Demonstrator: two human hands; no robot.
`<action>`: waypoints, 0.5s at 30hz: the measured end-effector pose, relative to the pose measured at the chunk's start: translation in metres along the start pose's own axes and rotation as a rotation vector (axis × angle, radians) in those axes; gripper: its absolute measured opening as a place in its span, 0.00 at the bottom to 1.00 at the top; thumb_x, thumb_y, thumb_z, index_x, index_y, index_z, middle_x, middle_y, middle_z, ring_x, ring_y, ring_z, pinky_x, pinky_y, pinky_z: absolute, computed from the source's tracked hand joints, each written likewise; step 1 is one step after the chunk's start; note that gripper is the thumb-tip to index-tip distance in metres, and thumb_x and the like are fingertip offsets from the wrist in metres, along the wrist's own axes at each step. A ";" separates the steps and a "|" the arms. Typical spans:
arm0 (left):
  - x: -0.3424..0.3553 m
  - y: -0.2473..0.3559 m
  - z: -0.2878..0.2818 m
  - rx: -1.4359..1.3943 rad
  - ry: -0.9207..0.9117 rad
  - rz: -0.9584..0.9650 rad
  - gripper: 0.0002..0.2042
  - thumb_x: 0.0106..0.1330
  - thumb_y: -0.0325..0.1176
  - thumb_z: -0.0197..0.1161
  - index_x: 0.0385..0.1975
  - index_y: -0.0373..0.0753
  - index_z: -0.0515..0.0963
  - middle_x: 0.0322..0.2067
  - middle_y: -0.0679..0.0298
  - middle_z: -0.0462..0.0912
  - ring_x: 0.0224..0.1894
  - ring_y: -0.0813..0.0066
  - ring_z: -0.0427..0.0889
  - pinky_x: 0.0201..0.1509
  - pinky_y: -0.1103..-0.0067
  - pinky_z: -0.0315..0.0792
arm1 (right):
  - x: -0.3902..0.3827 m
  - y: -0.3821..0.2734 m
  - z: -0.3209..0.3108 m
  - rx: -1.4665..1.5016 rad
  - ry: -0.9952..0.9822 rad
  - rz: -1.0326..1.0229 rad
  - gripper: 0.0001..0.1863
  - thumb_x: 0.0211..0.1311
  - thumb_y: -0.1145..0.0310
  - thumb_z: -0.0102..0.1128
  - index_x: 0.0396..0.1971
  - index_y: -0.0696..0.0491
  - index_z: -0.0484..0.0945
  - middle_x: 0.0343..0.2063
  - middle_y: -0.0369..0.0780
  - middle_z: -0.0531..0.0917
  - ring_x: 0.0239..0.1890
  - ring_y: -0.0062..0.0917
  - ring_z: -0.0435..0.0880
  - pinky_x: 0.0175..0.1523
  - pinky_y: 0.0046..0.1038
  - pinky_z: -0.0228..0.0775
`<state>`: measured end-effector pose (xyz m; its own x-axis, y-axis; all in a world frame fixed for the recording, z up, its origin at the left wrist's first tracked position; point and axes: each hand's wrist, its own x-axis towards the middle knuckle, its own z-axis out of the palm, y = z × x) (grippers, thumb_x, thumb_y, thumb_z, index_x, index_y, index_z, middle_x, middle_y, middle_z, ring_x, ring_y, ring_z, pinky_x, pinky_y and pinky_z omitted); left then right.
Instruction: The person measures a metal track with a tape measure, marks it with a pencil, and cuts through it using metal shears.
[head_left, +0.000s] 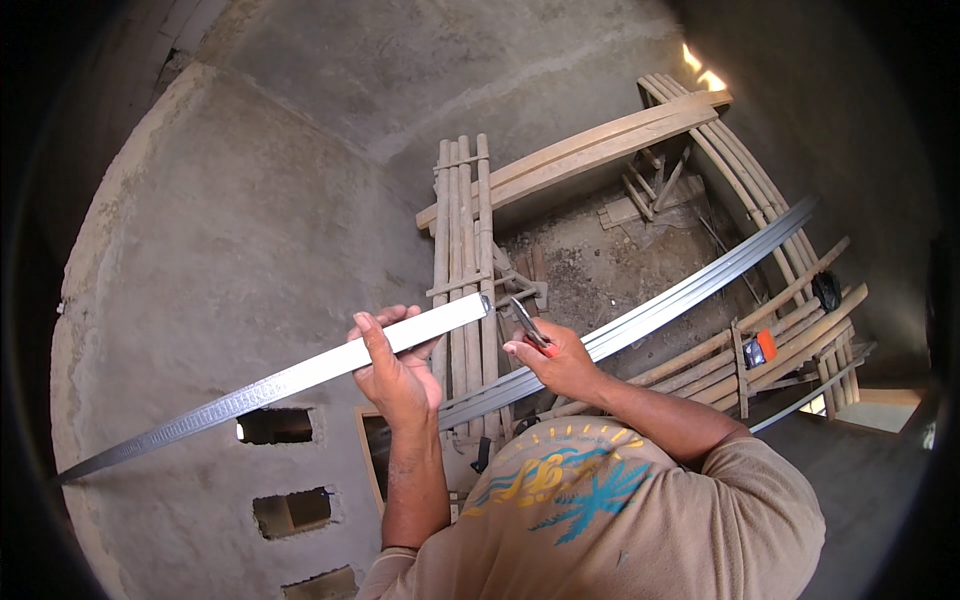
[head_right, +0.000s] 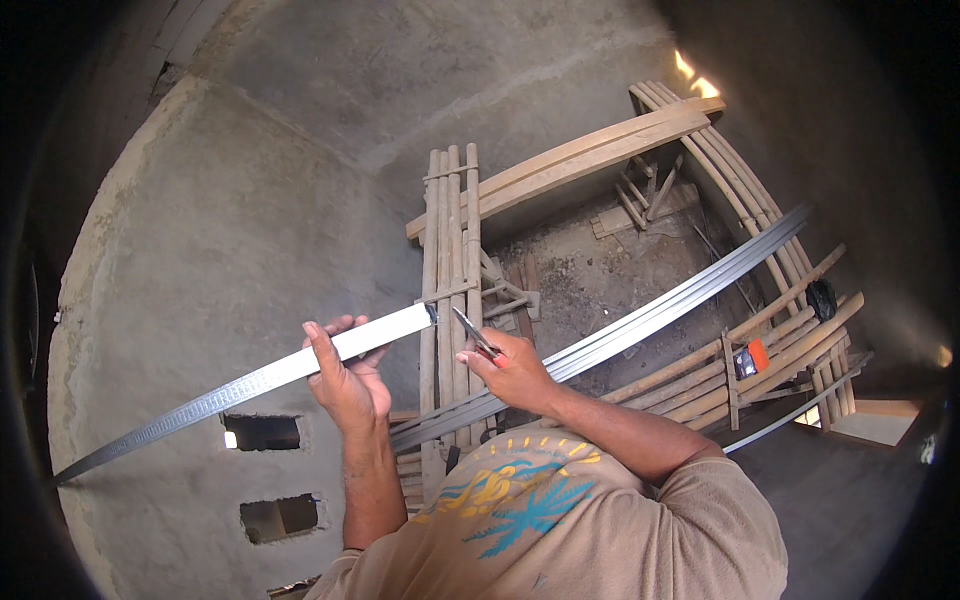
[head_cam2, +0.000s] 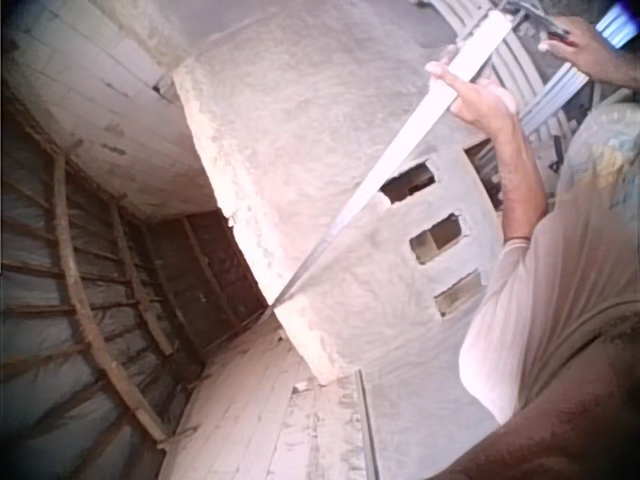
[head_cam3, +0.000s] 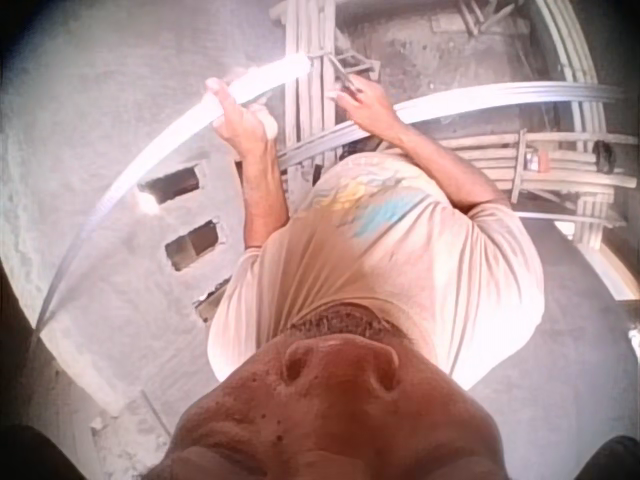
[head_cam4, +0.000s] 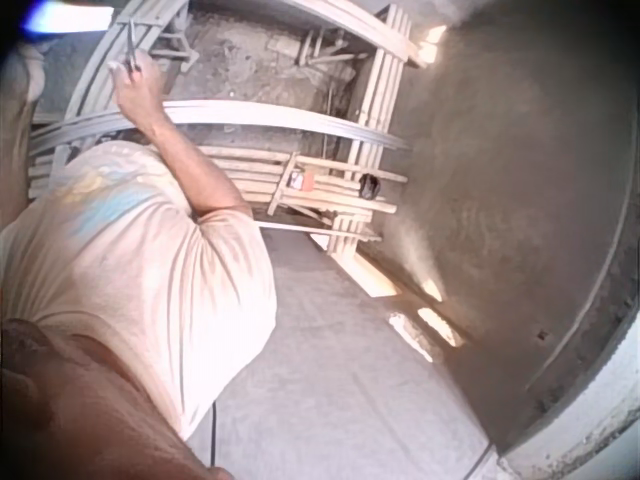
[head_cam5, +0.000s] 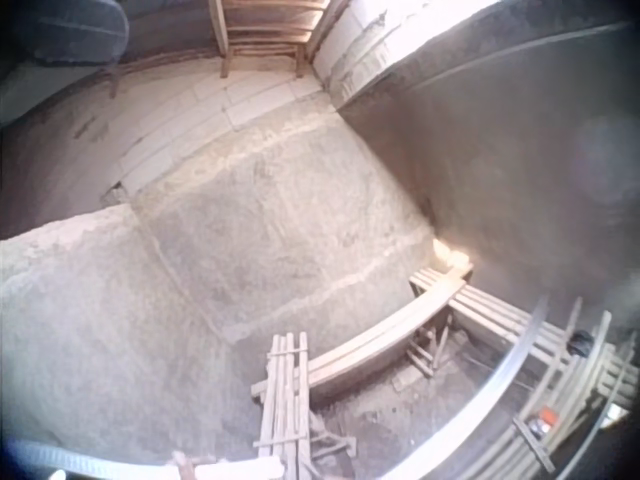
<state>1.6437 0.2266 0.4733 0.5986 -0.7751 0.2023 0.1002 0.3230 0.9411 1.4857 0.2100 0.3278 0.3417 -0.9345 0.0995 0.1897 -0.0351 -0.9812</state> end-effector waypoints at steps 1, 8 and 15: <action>0.000 0.001 0.000 -0.005 -0.011 -0.008 0.18 0.74 0.51 0.58 0.40 0.39 0.71 0.39 0.58 0.77 0.44 0.66 0.84 0.37 0.65 0.89 | 0.000 0.001 -0.001 0.021 0.001 0.007 0.11 0.67 0.63 0.66 0.33 0.57 0.79 0.17 0.34 0.72 0.23 0.16 0.67 0.30 0.26 0.64; -0.008 0.007 0.005 -0.010 0.004 -0.030 0.18 0.73 0.52 0.59 0.36 0.41 0.71 0.35 0.60 0.77 0.43 0.63 0.84 0.38 0.60 0.88 | 0.016 -0.002 -0.006 -0.050 -0.017 -0.102 0.13 0.65 0.62 0.69 0.33 0.58 0.81 0.18 0.35 0.74 0.23 0.15 0.68 0.31 0.24 0.65; -0.020 0.020 0.016 -0.026 -0.008 -0.015 0.18 0.74 0.52 0.59 0.36 0.41 0.71 0.34 0.61 0.76 0.42 0.64 0.83 0.39 0.57 0.88 | 0.035 -0.013 -0.001 0.072 -0.099 -0.176 0.09 0.64 0.66 0.69 0.36 0.56 0.85 0.26 0.35 0.85 0.29 0.13 0.79 0.37 0.23 0.72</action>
<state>1.6208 0.2403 0.4926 0.5906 -0.7841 0.1908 0.1296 0.3255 0.9366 1.4940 0.1777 0.3437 0.3857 -0.8765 0.2880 0.3188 -0.1663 -0.9331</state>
